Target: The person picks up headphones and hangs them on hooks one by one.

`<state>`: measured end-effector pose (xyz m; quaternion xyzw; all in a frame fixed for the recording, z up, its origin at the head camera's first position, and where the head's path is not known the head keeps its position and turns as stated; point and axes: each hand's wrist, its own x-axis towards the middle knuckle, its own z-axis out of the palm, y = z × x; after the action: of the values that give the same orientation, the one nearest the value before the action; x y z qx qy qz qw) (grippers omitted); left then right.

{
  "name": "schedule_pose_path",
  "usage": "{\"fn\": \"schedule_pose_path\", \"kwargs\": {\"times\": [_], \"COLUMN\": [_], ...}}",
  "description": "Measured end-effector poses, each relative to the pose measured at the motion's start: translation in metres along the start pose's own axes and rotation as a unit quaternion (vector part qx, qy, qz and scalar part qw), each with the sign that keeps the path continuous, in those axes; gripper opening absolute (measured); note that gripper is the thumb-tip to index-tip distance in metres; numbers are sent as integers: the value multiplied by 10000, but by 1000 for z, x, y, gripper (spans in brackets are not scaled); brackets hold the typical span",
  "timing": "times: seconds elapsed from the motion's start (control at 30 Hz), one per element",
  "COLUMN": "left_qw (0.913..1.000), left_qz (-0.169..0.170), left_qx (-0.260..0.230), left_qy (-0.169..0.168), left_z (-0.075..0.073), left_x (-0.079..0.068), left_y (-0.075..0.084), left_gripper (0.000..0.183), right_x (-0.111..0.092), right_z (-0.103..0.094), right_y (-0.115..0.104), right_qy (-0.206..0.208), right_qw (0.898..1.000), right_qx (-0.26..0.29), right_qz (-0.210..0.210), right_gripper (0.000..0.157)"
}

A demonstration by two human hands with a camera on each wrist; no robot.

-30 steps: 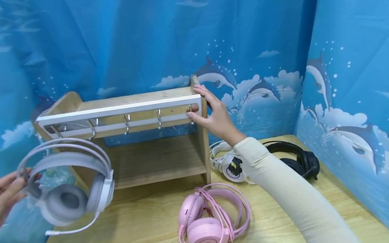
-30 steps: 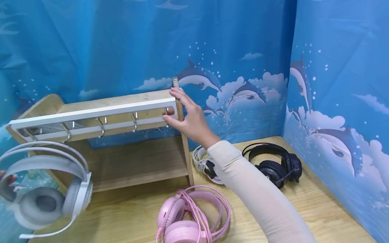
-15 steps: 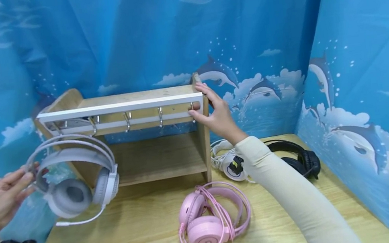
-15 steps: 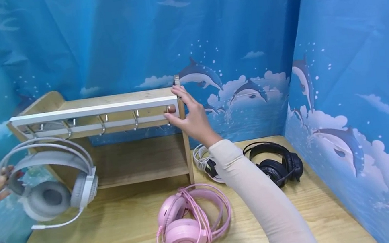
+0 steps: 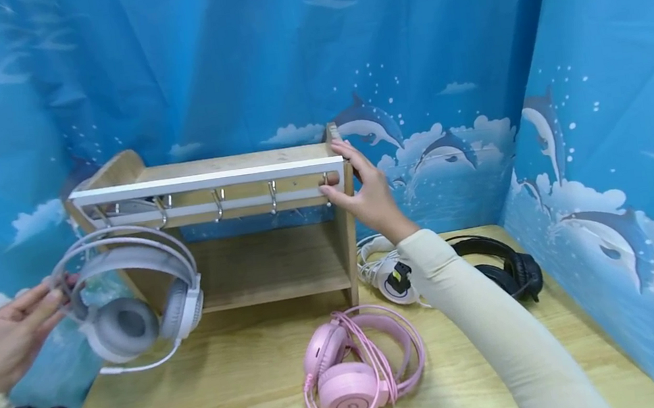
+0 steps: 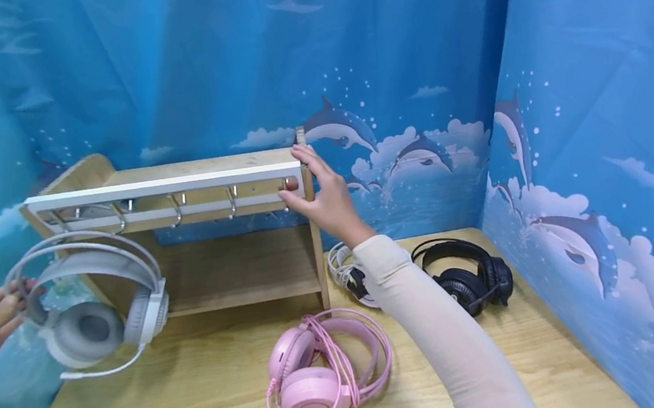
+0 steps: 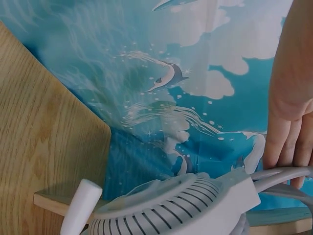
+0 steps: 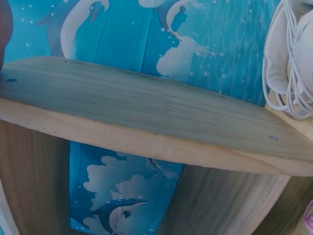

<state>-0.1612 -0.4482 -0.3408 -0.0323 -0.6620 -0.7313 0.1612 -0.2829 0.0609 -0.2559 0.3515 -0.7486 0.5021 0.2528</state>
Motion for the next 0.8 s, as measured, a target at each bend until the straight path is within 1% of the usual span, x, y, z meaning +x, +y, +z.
{"fn": "schedule_pose_path", "kwargs": {"times": [0.1,0.2,0.3,0.33,0.4,0.47,0.53,0.63,0.73,0.8], "left_qw": [9996,9992,9995,9997,9996,9986,9972,9951,9928,9910], "left_qz": [-33,-41,-35,-34,-22,-56,-34,76,202,201], "left_qx": [-264,-349,-227,-119,109,342,526,617,605,636], "left_qy": [105,167,209,225,276,398,523,768,1012,1163], "left_z": [7,10,11,12,13,16,19,24,32,37], "left_x": [-5,-7,-9,-9,-9,-11,-13,-15,-17,-20], "left_y": [6,9,9,9,10,10,12,18,25,30], "left_gripper": [25,25,27,29,35,45,51,51,47,49], "right_x": [-1,-2,-1,-1,-1,-1,-2,-2,-1,-1], "right_z": [0,0,0,-1,-2,-2,-2,-1,-1,0], "right_y": [-3,-5,-5,-4,-3,-2,-2,-2,-3,-4], "right_qy": [-10,-12,-14,-11,-22,-42,-55,-47,-27,-22], "right_qw": [10000,10000,9999,9999,9999,9998,9998,9999,9999,10000], "right_qx": [30,47,66,66,51,32,12,25,27,18], "right_qz": [-9,22,93,114,145,176,171,147,93,60], "right_gripper": [61,60,61,61,62,62,62,62,62,61]}}
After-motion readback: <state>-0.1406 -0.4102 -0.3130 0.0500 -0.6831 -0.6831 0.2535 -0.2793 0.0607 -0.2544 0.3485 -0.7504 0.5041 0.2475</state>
